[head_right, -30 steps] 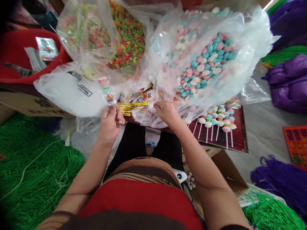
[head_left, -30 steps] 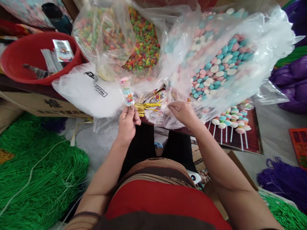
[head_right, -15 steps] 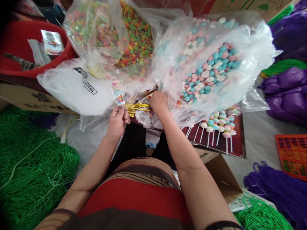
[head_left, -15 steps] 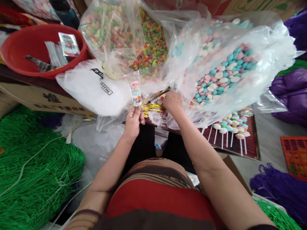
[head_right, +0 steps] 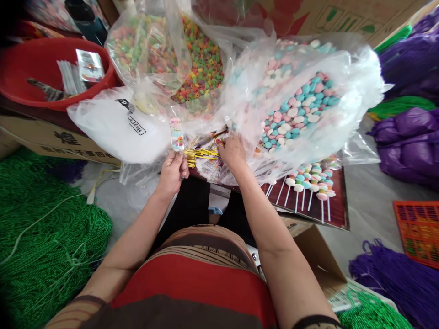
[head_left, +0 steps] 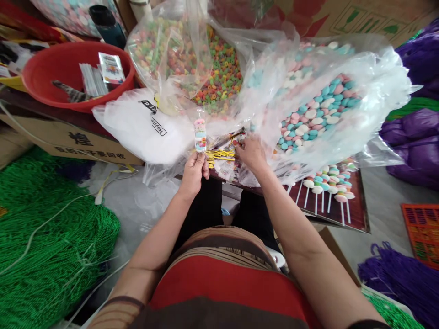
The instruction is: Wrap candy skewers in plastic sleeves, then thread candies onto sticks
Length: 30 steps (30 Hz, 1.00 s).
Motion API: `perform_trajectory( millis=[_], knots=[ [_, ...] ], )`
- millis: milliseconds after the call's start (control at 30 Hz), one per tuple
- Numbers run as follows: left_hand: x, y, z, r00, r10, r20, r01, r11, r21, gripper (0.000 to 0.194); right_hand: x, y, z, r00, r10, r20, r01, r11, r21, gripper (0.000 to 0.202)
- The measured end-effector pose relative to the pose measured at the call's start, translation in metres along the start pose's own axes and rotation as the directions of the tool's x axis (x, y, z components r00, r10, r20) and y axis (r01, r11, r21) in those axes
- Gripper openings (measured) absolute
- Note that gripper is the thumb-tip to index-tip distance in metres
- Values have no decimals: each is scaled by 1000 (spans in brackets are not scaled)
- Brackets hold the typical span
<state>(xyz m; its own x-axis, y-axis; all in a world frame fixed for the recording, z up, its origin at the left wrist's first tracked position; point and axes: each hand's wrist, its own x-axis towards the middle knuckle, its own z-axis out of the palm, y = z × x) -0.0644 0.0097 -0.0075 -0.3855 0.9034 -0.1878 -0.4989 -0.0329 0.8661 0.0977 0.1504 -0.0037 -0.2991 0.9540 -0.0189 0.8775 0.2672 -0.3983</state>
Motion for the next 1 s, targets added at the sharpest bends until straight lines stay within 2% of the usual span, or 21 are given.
perform_trajectory(
  millis=[100, 200, 300, 400, 467, 567, 667, 767, 833, 933, 1000],
  knots=[
    [1, -1, -1, 1000, 16, 16, -17, 1000, 17, 49, 1, -7, 3, 998, 65, 5, -65, 996, -55, 24],
    [2, -1, 0, 1000, 22, 19, -22, 999, 29, 48, 3, -9, 5, 997, 78, -15, -78, 997, -14, 21],
    [2, -1, 0, 1000, 16, 14, -16, 1000, 26, 44, 3, -5, 3, 992, 116, -49, -112, 991, 80, 15],
    [2, -1, 1, 1000, 11, 15, -11, 1000, 18, 42, 1, -1, -1, 979, 170, -108, -137, 955, 261, 13],
    [2, -1, 1, 1000, 11, 8, -11, 1000, 20, 41, -2, 1, -3, 966, 239, -96, -171, 875, 452, 10],
    [1, 0, 3, 1000, -4, -9, 5, 999, 32, 39, -7, 0, -9, 955, 297, -3, -203, 659, 724, 2],
    [-4, 3, 8, 998, -58, -14, 58, 998, 28, 38, -21, -5, -18, 982, 183, 49, -133, 480, 867, 11],
    [-10, 6, 18, 995, -103, -6, 103, 995, 14, 38, -47, -15, -25, 995, 31, 97, -101, 391, 915, 23],
    [-14, 6, 25, 994, -106, 11, 106, 994, 23, 37, -67, -24, -27, 995, -26, 95, -76, 416, 906, 26],
    [-17, 1, 34, 995, -90, 53, 86, 994, 68, 36, -90, -36, -25, 993, -101, -57, 107, 599, 793, 20],
    [-17, -5, 36, 997, -66, 42, 60, 992, 113, 35, -98, -42, -22, 969, -161, -185, 244, 722, 648, 17]
  ],
)
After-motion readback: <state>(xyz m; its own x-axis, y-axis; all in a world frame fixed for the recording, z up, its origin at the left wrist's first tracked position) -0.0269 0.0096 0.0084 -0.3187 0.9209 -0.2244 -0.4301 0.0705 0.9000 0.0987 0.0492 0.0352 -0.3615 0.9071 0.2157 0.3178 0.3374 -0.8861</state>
